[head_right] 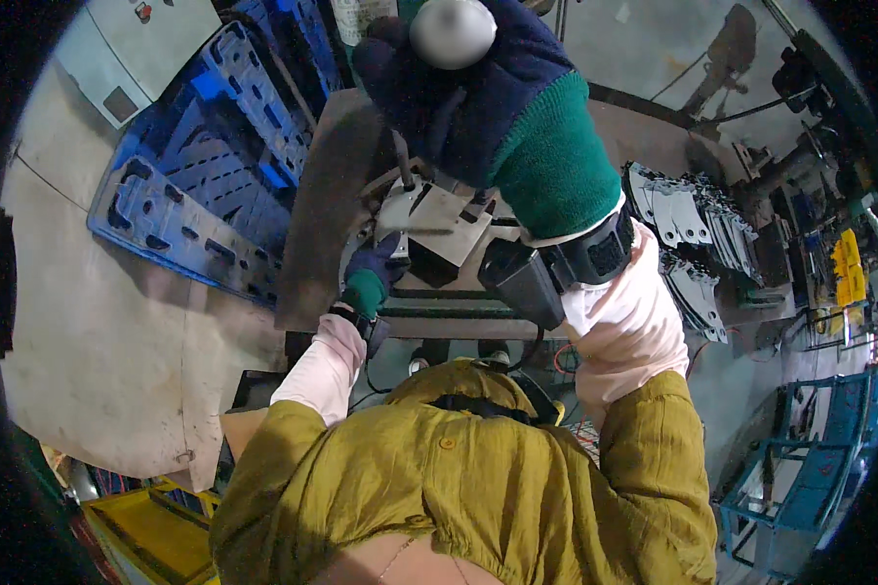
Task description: Transfer metal parts from a bin to a workbench and use a drill press to bore holes into them.
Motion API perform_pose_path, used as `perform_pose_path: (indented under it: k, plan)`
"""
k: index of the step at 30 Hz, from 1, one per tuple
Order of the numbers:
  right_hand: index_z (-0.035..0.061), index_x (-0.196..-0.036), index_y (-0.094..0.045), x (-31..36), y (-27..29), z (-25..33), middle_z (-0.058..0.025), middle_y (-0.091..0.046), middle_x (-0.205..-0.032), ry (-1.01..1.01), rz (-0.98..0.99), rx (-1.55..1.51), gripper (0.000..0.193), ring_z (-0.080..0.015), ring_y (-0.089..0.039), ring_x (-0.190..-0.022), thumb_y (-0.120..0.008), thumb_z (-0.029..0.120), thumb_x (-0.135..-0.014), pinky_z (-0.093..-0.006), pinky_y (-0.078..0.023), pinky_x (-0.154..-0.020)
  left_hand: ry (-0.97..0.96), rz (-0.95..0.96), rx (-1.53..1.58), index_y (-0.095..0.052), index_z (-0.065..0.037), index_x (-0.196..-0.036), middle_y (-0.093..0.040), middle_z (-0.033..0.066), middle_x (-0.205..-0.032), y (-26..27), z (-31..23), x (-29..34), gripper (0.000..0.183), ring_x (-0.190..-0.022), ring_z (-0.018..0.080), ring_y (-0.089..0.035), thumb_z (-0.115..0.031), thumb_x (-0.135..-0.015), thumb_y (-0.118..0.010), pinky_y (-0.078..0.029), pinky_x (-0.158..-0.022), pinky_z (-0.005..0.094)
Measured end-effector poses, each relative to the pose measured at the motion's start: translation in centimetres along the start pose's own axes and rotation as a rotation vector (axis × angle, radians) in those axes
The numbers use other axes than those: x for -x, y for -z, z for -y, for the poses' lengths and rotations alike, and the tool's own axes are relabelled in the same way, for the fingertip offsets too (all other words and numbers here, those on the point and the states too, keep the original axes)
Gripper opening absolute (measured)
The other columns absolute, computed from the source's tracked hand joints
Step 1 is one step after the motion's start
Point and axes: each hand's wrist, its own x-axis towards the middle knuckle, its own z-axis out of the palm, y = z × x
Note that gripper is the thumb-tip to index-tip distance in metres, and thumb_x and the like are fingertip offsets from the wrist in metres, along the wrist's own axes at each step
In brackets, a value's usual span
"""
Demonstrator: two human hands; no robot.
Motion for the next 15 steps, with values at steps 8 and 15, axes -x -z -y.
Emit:
perform_pose_path:
  k: [8, 15]
  plan:
    - [-0.0046, -0.109, -0.061, 0.5, 0.0, 0.6, -0.0222, -0.066, -0.110, -0.033, -0.066, -0.094, 0.037, -0.0349, -0.064, -0.104, -0.058, 0.029, -0.095, -0.0469, -0.052, -0.097, 0.411, 0.001, 0.151, -0.064, -0.014, -0.108, -0.067, 0.0077, -0.095, -0.5, -3.5, -0.4, 0.035, -0.076, 0.0235, -0.065, -0.033, -0.083, -0.077, -0.058, -0.066, 0.0361]
    - [-0.0011, -0.129, -0.055, 1.3, 7.9, -1.7, -0.0168, -0.065, -0.116, 0.109, -0.039, 0.372, 0.042, -0.0307, -0.062, -0.112, -0.055, 0.023, -0.095, -0.0442, -0.053, -0.096, 0.312, -0.070, 0.167, -0.067, -0.004, -0.098, -0.067, 0.0076, -0.082, -1.7, -3.6, 0.7, 0.039, -0.065, 0.0209, -0.067, -0.038, -0.083, -0.076, -0.055, -0.054, 0.0282]
